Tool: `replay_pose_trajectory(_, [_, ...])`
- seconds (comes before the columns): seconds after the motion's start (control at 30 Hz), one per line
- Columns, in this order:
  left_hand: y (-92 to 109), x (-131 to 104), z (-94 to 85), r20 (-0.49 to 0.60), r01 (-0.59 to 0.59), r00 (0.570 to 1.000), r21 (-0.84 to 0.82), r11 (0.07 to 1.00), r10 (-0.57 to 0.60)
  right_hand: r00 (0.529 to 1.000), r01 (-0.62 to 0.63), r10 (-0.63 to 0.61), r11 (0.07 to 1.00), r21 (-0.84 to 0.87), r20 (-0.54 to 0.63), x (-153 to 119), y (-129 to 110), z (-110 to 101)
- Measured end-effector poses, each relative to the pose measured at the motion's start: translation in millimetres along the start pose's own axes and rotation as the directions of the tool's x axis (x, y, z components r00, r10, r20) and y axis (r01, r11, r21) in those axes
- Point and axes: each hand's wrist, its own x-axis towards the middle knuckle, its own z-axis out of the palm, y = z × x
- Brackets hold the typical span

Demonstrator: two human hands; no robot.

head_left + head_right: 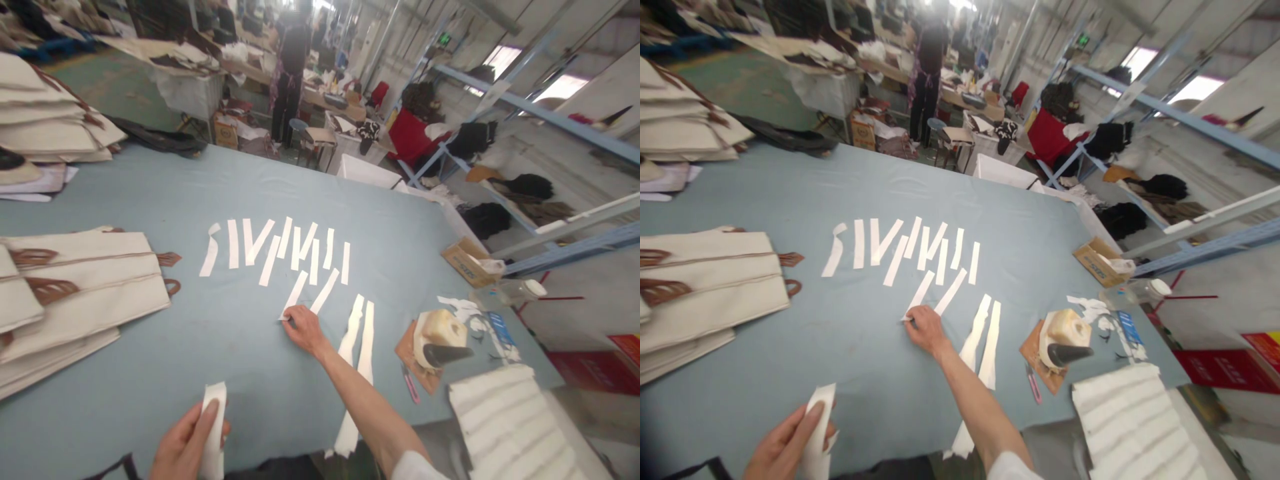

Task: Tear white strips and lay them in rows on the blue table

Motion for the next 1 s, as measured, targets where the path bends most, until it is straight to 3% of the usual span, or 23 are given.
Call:
replay_pose_trajectory(0.2, [7.9, -10.4, -11.0, 0.035, -0.083, 0.996, -0.086, 0.993, 0.087, 0.995, 0.095, -0.093, 0.993, -0.063, 0.035, -14.9, -11.5, -9.0])
replay_pose_trajectory(0.33, [18.0, -18.3, -26.7, 0.120, -0.045, 0.990, -0.236, 0.971, 0.075, 0.993, 0.059, -0.062, 0.998, -0.038, -0.096, -21.0, -37.8, -19.1])
replay_pose_trajectory(0.47, [42.2, -33.2, -49.5, 0.289, 0.047, 0.953, -0.419, 0.907, 0.084, 0.979, 0.044, -0.027, 0.996, 0.082, -0.201, -29.4, -97.8, -29.0])
replay_pose_trajectory(0.63, [77.8, -58.1, -81.0, 0.392, 0.068, 0.897, -0.579, 0.813, 0.203, 0.979, 0.164, -0.124, 0.948, 0.271, -0.159, -54.3, -215.2, -52.6])
replay_pose_trajectory(0.7, [88.7, -67.2, -91.7, 0.444, 0.101, 0.861, -0.629, 0.770, 0.249, 0.948, 0.299, -0.247, 0.908, 0.293, -0.203, -64.6, -260.1, -65.6])
replay_pose_trajectory(0.8, [100.7, -78.7, -103.7, 0.477, 0.137, 0.822, -0.697, 0.704, 0.312, 0.837, 0.538, -0.487, 0.817, 0.208, -0.248, -74.9, -309.1, -82.4])
replay_pose_trajectory(0.9, [107.2, -87.6, -111.2, 0.449, 0.124, 0.827, -0.732, 0.670, 0.338, 0.732, 0.675, -0.647, 0.730, 0.106, -0.213, -79.8, -333.3, -89.4])
replay_pose_trajectory(1.0, [108.1, -93.7, -115.5, 0.465, 0.143, 0.817, -0.735, 0.662, 0.340, 0.685, 0.714, -0.704, 0.700, -0.019, -0.188, -82.6, -340.6, -85.8])
